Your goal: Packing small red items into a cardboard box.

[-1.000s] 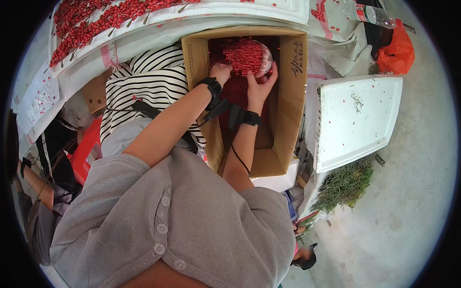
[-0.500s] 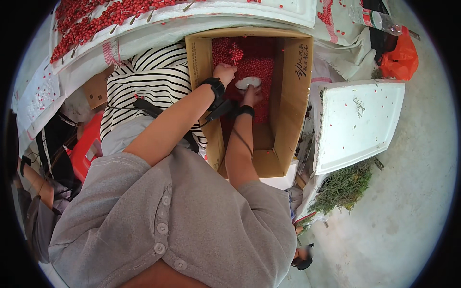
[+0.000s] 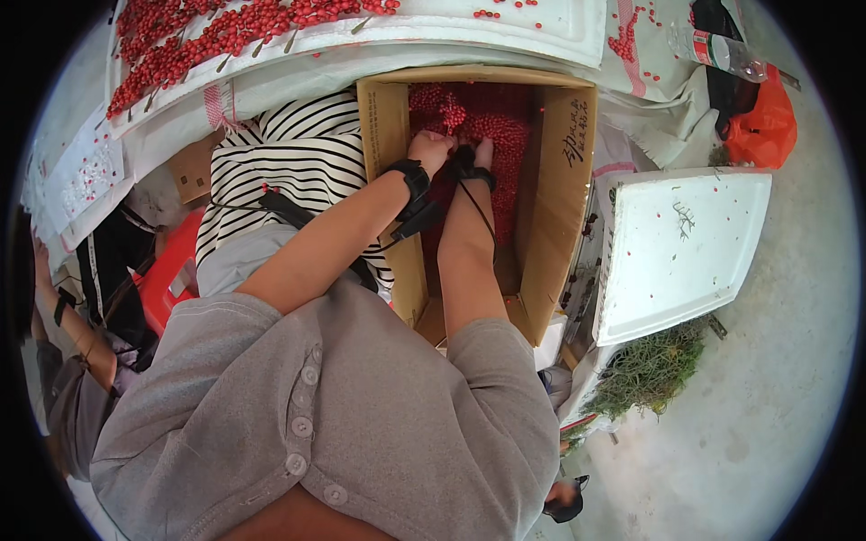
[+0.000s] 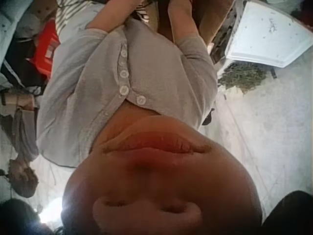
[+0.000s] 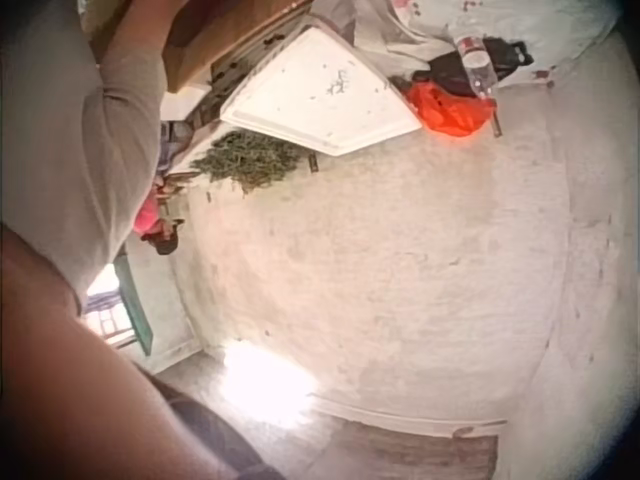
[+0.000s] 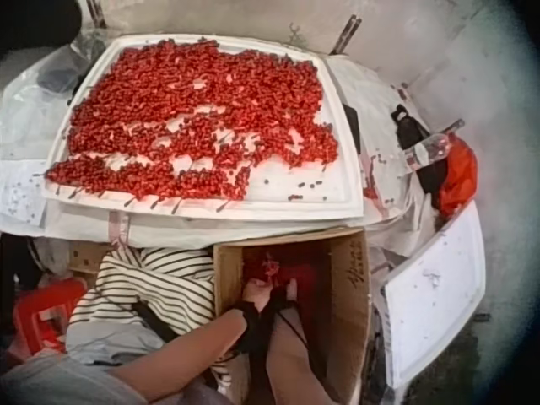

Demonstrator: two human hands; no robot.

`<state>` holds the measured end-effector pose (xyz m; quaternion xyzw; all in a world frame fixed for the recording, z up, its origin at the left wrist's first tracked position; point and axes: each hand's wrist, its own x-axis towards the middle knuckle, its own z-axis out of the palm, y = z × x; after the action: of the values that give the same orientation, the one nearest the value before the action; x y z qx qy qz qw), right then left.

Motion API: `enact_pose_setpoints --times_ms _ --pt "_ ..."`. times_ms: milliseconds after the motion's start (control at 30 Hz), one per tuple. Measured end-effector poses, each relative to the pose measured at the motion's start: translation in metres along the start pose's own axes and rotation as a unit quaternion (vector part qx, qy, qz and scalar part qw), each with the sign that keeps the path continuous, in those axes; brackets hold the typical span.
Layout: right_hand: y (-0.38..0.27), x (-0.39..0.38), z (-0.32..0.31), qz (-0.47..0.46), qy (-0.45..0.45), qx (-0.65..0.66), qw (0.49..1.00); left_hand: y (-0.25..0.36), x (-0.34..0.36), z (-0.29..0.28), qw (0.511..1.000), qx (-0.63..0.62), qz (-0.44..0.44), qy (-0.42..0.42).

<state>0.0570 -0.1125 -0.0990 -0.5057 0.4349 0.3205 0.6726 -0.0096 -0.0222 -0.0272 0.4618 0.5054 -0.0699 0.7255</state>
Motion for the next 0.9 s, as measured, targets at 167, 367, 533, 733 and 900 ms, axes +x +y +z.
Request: enact_pose_setpoints --times_ms 167,367,533,733,900 --pt "-0.027 -0.017 0.006 -0.077 -0.121 0.095 0.985 0.004 -0.003 0.0 0.998 0.031 0.032 0.035" --pt "-0.034 -0.09 0.011 -0.251 -0.102 0.052 0.961 0.023 -0.025 -0.006 0.989 0.098 0.065 0.086" --pt "-0.025 -0.129 0.027 -0.498 -0.031 -0.125 0.858 0.031 -0.03 -0.008 0.993 0.092 0.05 0.055" --pt "-0.013 -0.161 0.028 -0.675 0.159 -0.5 0.518 0.023 -0.02 -0.008 0.991 0.117 0.053 0.039" --pt "0.013 -0.116 -0.018 -0.632 0.19 -0.42 0.623 0.016 -0.015 -0.006 0.993 0.108 0.036 0.015"
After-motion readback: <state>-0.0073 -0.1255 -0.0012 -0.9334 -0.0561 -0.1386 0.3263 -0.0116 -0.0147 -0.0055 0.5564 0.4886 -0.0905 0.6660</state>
